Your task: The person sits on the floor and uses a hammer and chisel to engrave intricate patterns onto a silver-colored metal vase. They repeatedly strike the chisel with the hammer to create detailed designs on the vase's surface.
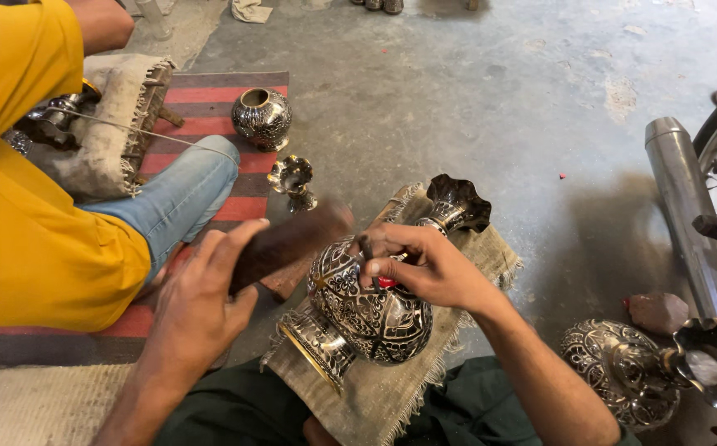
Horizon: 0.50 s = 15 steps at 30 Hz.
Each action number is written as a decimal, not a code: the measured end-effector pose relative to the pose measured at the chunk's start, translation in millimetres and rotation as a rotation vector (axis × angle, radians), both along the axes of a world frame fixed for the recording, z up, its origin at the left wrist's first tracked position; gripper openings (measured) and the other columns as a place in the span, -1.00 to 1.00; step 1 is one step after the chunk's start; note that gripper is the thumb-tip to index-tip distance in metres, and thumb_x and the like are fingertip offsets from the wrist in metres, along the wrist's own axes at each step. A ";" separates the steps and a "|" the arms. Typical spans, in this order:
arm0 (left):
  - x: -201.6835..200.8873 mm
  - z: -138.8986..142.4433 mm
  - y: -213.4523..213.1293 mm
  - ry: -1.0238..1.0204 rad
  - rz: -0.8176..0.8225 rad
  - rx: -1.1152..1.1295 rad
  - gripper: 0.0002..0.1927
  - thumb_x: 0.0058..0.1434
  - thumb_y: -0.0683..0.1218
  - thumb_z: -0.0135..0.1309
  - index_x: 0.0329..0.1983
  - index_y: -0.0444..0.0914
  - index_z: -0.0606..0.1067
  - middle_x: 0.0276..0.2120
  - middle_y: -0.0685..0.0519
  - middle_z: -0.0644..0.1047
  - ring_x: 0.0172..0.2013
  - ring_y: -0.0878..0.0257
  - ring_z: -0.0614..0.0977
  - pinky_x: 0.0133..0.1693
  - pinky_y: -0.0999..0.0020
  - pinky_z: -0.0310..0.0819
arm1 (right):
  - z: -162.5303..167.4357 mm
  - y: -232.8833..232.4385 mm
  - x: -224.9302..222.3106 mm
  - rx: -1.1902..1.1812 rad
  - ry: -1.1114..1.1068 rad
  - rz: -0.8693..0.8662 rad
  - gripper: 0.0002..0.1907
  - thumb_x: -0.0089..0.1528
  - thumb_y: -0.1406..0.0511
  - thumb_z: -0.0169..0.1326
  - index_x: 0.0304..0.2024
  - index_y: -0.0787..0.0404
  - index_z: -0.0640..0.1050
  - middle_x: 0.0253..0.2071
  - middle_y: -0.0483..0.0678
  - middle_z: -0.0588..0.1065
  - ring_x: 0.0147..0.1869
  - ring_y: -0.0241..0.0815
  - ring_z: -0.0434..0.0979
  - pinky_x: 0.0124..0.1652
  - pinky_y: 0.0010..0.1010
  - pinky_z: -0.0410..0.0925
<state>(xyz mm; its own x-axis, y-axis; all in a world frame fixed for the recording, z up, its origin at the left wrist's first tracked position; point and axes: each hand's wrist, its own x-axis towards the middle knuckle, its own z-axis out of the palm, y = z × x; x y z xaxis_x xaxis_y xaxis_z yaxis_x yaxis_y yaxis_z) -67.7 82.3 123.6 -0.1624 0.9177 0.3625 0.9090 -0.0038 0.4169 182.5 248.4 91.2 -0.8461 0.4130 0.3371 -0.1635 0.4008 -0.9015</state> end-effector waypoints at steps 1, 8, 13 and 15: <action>0.2 -1.0 0.1 -0.092 -0.034 0.028 -0.22 -0.02 -0.26 0.19 0.33 -0.09 0.30 -0.01 -0.11 0.52 -0.06 -0.08 0.61 -0.13 0.07 0.48 | -0.2 -3.0 0.2 -0.029 0.012 -0.016 -0.87 0.37 0.35 0.15 -0.08 0.29 0.61 -0.25 -0.12 0.62 -0.14 -0.39 0.58 -0.10 -0.48 0.45; -0.5 -10.0 -0.9 -0.453 0.050 -0.110 -0.17 0.03 -0.26 0.16 0.41 -0.08 0.21 -0.01 -0.06 0.59 -0.26 0.01 0.69 -0.28 0.18 0.55 | 8.8 -9.4 0.2 0.015 -0.070 -0.093 -0.77 0.29 0.31 0.16 -0.02 0.24 0.59 -0.32 -0.17 0.61 -0.19 -0.42 0.59 -0.19 -0.48 0.48; -6.2 -7.1 -7.0 0.198 -0.028 0.031 -0.18 0.02 -0.20 0.23 0.40 -0.01 0.30 -0.03 -0.05 0.54 0.02 -0.02 0.59 0.04 0.01 0.43 | 14.6 -4.3 -3.7 0.165 -0.086 -0.032 -0.83 0.31 0.27 0.18 -0.10 0.20 0.64 -0.27 -0.15 0.67 -0.19 -0.33 0.67 -0.14 -0.41 0.49; -4.3 -6.3 -7.0 -0.028 -0.160 0.312 -0.20 0.00 -0.26 0.13 0.38 -0.11 0.27 0.20 -0.14 0.49 0.17 -0.11 0.53 0.15 -0.01 0.41 | 15.0 0.6 -4.2 0.215 -0.121 -0.023 -0.80 0.29 0.25 0.19 -0.09 0.19 0.64 -0.27 -0.15 0.69 -0.18 -0.32 0.68 -0.14 -0.41 0.48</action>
